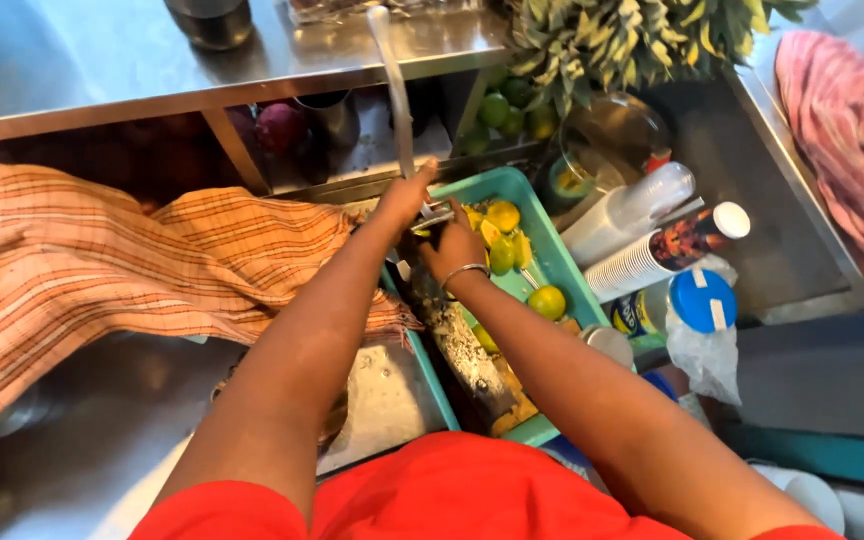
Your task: The recorder prepares lime juice by cutting limes, using a manual juicer, adding ingredients like salt and ice, and pouring the mixture into cups.
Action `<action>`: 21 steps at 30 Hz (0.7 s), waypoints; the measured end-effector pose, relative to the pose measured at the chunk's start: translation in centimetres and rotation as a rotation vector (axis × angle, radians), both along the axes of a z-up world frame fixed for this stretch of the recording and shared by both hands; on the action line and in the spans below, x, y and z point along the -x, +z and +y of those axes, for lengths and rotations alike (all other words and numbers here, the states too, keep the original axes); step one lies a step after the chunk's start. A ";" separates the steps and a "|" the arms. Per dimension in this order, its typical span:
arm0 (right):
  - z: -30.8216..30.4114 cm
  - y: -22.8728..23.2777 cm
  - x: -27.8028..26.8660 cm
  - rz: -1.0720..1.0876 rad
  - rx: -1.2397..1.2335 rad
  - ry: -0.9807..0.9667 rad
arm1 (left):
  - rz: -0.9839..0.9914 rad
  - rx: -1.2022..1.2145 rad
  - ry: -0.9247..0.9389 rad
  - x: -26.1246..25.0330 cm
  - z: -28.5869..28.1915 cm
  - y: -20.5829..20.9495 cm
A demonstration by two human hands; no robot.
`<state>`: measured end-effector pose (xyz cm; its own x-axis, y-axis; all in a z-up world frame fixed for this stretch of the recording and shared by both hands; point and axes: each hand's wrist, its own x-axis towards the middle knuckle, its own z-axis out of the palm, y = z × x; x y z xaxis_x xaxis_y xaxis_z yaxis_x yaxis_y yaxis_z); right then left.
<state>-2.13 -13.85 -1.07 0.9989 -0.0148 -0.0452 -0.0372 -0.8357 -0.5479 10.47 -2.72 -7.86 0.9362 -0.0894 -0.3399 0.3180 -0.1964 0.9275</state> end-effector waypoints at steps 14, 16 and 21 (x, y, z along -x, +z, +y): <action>-2.2 -1.1 -1.4 -0.010 -0.003 0.078 | 0.111 0.000 -0.059 0.7 1.0 2.4; -2.4 -1.2 -2.3 0.149 0.000 0.050 | 0.076 -0.025 -0.033 -0.2 1.0 1.3; -3.0 -5.4 -2.1 -0.086 -0.013 0.341 | 0.089 -0.049 -0.041 -0.1 1.1 0.9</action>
